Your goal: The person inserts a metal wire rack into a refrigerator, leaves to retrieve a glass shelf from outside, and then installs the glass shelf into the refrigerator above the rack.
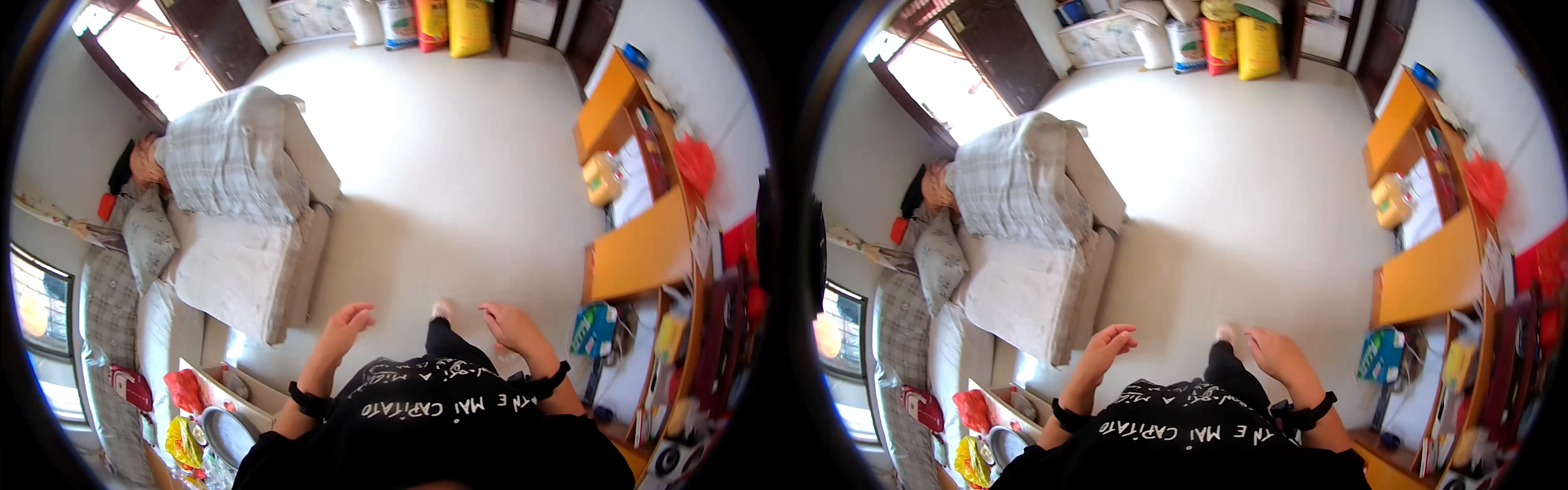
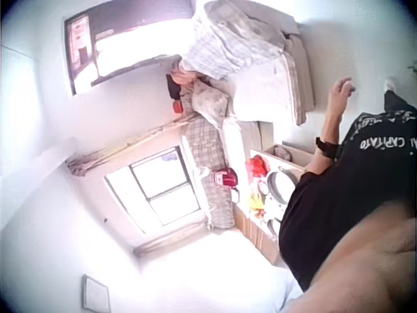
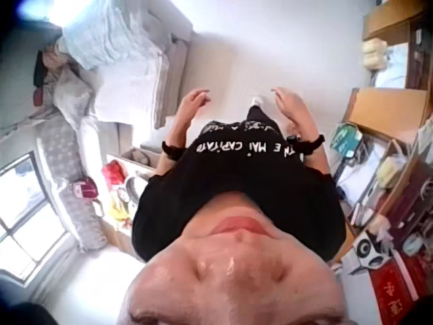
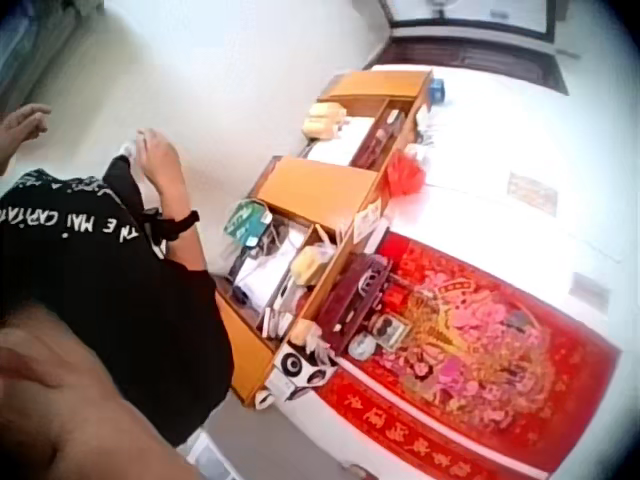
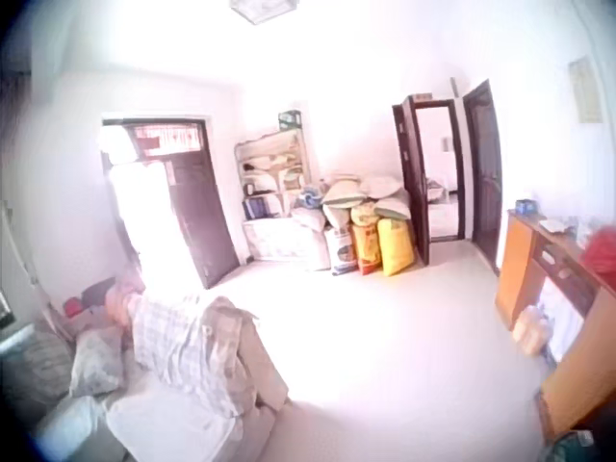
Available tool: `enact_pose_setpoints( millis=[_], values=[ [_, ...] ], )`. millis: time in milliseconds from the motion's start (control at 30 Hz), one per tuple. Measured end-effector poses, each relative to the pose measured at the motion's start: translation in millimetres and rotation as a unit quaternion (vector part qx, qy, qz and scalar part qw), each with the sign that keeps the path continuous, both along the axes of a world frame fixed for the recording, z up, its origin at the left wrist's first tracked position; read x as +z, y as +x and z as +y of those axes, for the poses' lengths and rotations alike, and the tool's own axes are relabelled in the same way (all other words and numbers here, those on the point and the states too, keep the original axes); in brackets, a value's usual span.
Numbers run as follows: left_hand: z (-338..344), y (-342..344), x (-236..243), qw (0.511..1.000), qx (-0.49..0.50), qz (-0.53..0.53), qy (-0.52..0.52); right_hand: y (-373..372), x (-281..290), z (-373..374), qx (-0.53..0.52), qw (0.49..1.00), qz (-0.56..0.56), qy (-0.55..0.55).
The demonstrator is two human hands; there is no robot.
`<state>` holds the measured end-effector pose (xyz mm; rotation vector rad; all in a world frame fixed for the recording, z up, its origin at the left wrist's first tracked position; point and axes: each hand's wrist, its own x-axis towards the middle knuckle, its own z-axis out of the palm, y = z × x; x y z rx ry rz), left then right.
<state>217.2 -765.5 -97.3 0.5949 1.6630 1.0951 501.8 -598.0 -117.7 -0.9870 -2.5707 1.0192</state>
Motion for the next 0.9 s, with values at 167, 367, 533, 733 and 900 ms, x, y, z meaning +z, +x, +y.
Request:
enact_pose_setpoints(
  millis=[167, 367, 533, 733, 900],
  values=[
    [96.6, -68.2, 30.8, 0.997, 0.045, -0.047, 0.052, -144.6, 57.4, 145.3, 0.107, 0.994, 0.024, 0.003],
    [199.0, -180.2, 1.9, 0.99, 0.12, -0.037, 0.064, -295.0, 41.5, 270.6, 0.238, 0.97, 0.024, -0.029],
    [310.5, -303.8, -9.4, 0.989, 0.132, -0.029, 0.067, -356.2, 5.9, 395.4, 0.219, 0.974, -0.056, -0.025],
    [494.6, -454.4, 33.8, 0.989, 0.052, 0.004, 0.141, -370.4, 80.6, 562.4, -0.005, 0.983, -0.184, -0.012],
    [619.3, -588.7, 36.4, 0.984, -0.037, 0.034, 0.174, -472.1, 220.5, 694.0, -0.108, 0.932, -0.345, -0.021]
  ],
)
